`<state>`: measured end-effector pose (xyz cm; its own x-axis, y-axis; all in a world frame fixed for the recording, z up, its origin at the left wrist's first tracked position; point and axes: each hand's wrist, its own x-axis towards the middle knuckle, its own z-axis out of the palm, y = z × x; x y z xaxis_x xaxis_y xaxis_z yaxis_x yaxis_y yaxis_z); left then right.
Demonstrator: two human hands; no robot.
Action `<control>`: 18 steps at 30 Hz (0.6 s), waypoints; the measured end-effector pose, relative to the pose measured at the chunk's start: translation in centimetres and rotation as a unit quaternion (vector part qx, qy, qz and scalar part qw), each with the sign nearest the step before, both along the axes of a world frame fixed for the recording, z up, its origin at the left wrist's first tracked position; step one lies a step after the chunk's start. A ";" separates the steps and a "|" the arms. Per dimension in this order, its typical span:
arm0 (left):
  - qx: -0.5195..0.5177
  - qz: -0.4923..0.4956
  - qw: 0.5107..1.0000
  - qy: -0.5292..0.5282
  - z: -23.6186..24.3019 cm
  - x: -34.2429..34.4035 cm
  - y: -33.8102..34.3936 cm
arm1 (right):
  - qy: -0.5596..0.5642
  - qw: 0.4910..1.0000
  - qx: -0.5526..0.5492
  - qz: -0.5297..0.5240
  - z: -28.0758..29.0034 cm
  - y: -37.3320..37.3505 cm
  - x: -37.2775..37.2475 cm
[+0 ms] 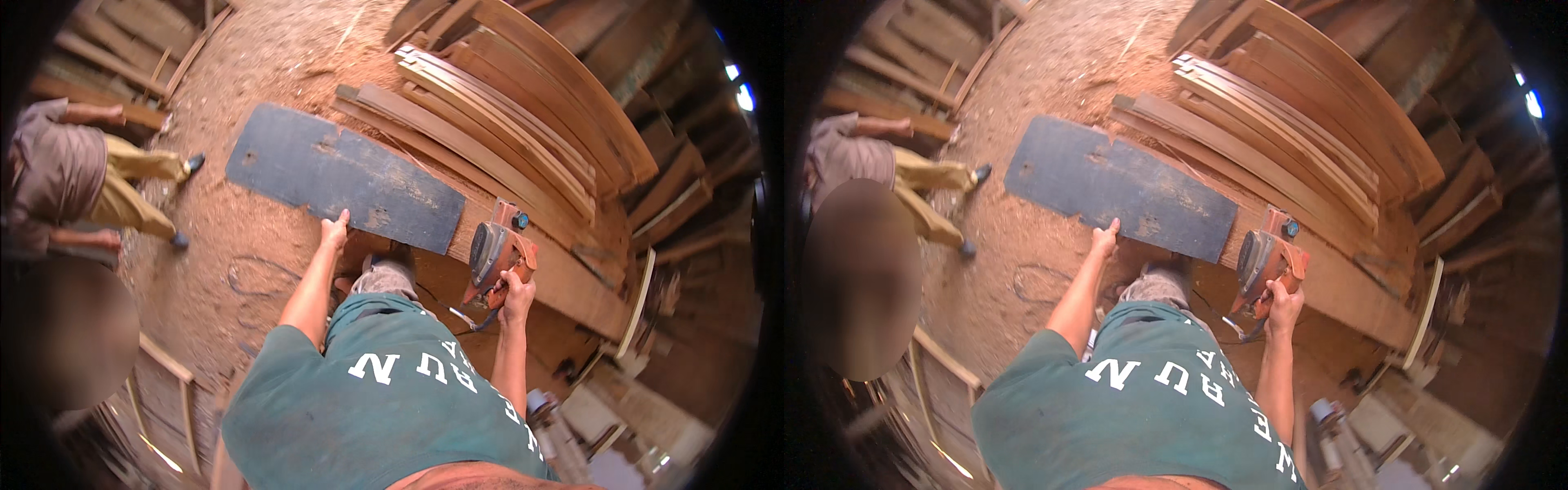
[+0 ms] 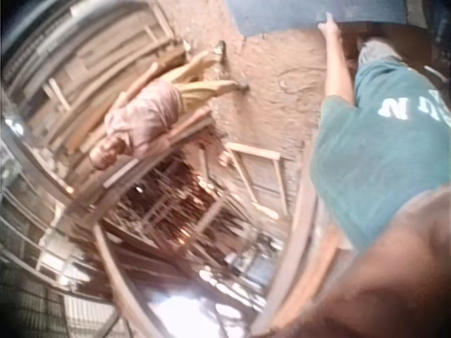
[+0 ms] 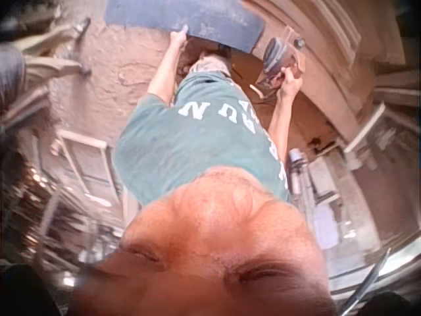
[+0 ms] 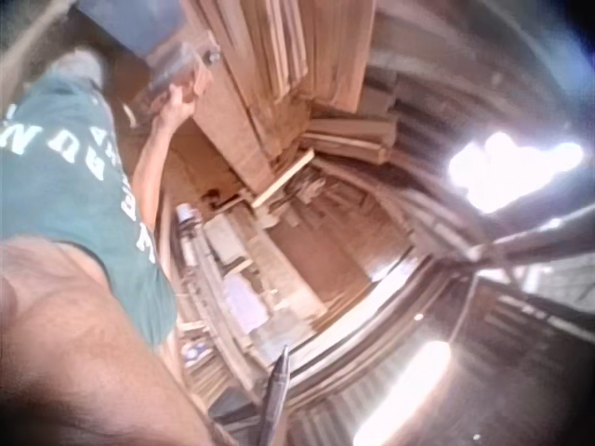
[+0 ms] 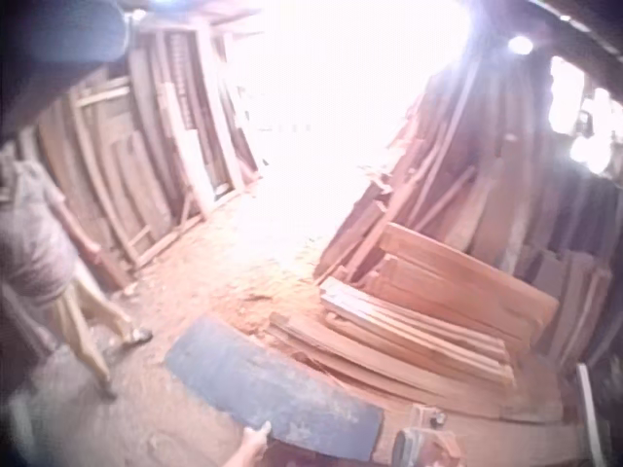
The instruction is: The person uses a circular saw to cut a long wooden plank into smaller pieces on a workbench. They then use a hand plane to smooth the surface of a dark board. Another person is present in the background, occasionally interacting with the wood.
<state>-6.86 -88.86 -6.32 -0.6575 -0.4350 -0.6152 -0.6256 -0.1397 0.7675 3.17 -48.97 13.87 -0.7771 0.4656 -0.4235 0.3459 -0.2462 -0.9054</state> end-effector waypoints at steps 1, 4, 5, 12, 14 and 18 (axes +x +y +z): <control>-0.065 -0.037 0.997 -0.019 -0.2 0.4 -0.9 | -0.002 1.000 -0.002 0.021 -0.2 1.0 -1.0; -0.090 -0.049 0.994 -0.028 -0.7 1.2 -2.5 | 0.014 0.996 0.014 0.085 -0.9 3.0 -4.7; -0.102 -0.047 0.993 -0.035 -0.1 1.2 -2.1 | 0.015 0.995 0.020 0.100 -1.3 4.0 -5.6; -0.014 -0.033 0.999 -0.038 0.9 2.3 -0.5 | -0.038 0.987 0.024 0.151 0.8 3.4 -12.7; 0.008 -0.023 1.000 0.003 0.4 2.7 0.0 | -0.051 0.985 0.034 0.163 2.1 2.5 -14.7; 0.029 0.001 0.999 0.036 -2.6 3.3 1.3 | -0.040 0.976 0.063 0.206 0.4 1.4 -17.9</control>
